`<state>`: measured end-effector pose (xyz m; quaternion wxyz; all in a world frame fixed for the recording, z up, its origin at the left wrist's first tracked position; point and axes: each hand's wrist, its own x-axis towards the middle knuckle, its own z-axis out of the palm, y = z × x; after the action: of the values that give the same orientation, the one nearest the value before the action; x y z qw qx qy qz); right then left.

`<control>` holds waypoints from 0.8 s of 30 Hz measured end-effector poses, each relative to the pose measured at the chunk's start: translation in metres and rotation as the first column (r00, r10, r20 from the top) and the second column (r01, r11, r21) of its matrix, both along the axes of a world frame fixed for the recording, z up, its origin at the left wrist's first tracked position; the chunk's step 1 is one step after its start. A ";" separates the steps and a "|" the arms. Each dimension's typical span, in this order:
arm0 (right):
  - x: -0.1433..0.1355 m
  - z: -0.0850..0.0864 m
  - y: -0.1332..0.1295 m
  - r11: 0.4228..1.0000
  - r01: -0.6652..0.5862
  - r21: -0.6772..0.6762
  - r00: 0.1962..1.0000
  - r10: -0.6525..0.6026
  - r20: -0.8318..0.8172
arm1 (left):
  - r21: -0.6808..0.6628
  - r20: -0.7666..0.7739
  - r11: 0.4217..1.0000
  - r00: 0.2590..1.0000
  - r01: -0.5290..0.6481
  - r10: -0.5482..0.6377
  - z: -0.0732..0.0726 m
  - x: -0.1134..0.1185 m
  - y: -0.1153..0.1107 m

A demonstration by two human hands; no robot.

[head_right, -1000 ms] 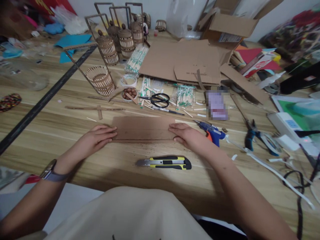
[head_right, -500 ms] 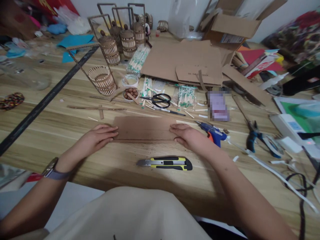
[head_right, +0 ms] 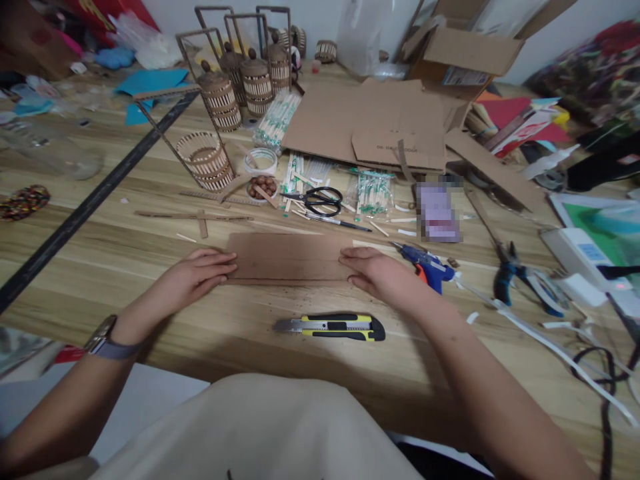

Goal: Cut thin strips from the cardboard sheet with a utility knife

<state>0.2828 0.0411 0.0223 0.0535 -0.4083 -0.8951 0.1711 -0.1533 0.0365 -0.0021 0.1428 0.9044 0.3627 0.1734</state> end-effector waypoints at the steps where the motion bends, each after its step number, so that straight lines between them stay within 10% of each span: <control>1: 0.000 0.000 0.000 1.000 -0.001 0.001 1.000 0.001 0.004 | 0.010 -0.014 1.000 1.000 0.006 -0.005 0.002 0.001 0.000; 8: -0.002 0.002 0.002 1.000 -0.001 -0.011 0.998 0.002 0.061 | 0.056 -0.223 0.998 0.975 0.016 -0.003 0.019 0.024 -0.001; 21: -0.011 0.017 0.010 0.999 -0.023 -0.037 0.987 0.029 0.156 | -0.309 -0.482 0.913 0.785 0.265 -0.391 0.049 0.129 0.050; 24: -0.021 0.023 0.030 0.985 0.162 0.058 0.936 -0.172 0.307 | -0.363 -0.490 0.890 0.756 0.275 -0.433 0.054 0.137 0.059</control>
<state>0.2617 0.0709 0.0458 -0.0675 -0.5038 -0.8570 0.0851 -0.0163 0.0954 0.0515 0.1820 0.9393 0.2286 -0.1797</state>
